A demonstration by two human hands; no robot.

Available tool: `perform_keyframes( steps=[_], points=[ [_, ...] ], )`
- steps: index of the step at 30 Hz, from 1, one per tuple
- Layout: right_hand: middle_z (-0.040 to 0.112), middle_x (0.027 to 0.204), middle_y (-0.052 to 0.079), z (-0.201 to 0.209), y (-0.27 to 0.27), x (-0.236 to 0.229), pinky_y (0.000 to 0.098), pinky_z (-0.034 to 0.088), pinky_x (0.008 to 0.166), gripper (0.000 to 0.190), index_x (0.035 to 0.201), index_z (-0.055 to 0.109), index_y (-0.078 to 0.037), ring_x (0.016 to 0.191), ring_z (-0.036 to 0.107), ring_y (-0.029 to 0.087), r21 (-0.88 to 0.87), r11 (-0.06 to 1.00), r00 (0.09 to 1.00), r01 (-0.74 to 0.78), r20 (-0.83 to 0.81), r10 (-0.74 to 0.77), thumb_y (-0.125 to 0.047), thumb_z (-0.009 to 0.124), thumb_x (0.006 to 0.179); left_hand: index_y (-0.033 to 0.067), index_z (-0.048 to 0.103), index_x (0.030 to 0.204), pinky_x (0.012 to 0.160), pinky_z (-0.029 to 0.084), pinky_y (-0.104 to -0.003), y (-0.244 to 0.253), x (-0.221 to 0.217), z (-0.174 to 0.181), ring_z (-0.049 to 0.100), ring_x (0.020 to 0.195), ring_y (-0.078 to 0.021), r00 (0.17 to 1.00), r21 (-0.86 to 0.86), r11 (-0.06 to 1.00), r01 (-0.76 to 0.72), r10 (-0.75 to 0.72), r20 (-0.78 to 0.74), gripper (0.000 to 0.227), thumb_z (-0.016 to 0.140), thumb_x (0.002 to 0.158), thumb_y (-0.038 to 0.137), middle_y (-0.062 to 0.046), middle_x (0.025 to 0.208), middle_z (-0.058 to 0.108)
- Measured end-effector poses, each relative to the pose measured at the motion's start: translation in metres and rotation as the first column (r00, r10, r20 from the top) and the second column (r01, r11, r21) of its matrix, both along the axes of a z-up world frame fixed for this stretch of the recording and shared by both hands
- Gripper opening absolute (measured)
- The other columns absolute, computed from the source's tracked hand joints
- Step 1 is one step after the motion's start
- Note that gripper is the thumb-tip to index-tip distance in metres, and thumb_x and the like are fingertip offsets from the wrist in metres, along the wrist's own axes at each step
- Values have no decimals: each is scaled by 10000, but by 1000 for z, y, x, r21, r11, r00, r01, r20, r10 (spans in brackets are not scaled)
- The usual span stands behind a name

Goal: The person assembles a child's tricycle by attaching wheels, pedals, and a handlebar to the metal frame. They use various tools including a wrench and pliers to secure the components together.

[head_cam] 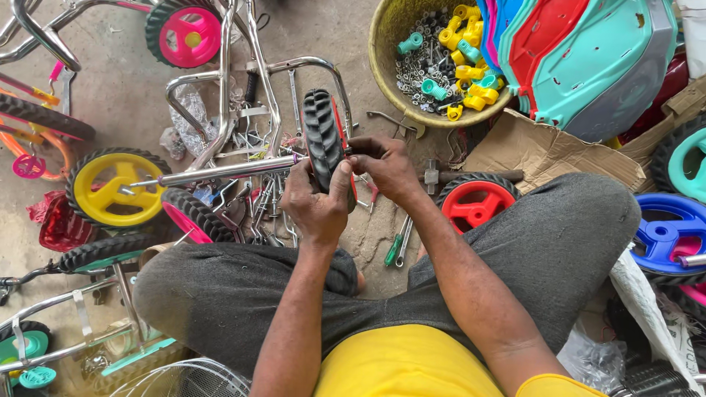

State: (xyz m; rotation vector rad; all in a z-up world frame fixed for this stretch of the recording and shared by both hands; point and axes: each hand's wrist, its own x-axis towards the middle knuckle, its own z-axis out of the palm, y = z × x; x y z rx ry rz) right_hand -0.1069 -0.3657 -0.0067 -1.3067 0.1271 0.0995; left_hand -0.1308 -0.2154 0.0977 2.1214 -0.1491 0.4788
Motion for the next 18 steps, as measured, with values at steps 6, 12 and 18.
perform_keyframes(
  steps=[6, 12, 18],
  points=[
    [715, 972, 61, 8, -5, 1, 250, 541, 719, 239, 1171, 751, 11, 802, 655, 118, -352, 936, 971, -16, 219, 99, 1, 664, 949, -10, 674, 1045, 617, 543, -317, 13, 0, -19, 679, 673, -150, 997, -69, 997, 41, -46, -67, 403, 838, 867, 312, -61, 806, 705],
    [751, 953, 36, 0, 3, 0, 259, 578, 749, 203, 1125, 743, 16, 816, 687, 102, -133, 991, 997, 32, 75, -22, -11, 631, 958, -13, 702, 1166, 840, 576, -353, 99, 26, -84, 684, 944, -192, 952, -378, 889, -260, 301, 52, 353, 569, 1073, 300, -86, 1039, 702],
    [772, 931, 75, 1, -6, 3, 276, 569, 769, 239, 1127, 742, 30, 827, 708, 123, -271, 962, 998, -39, 40, 52, -74, 686, 918, -31, 714, 1108, 710, 571, -423, 243, 95, -103, 661, 826, -243, 478, -722, -110, -683, 680, -556, 439, 609, 969, 372, -89, 979, 680]
  ],
)
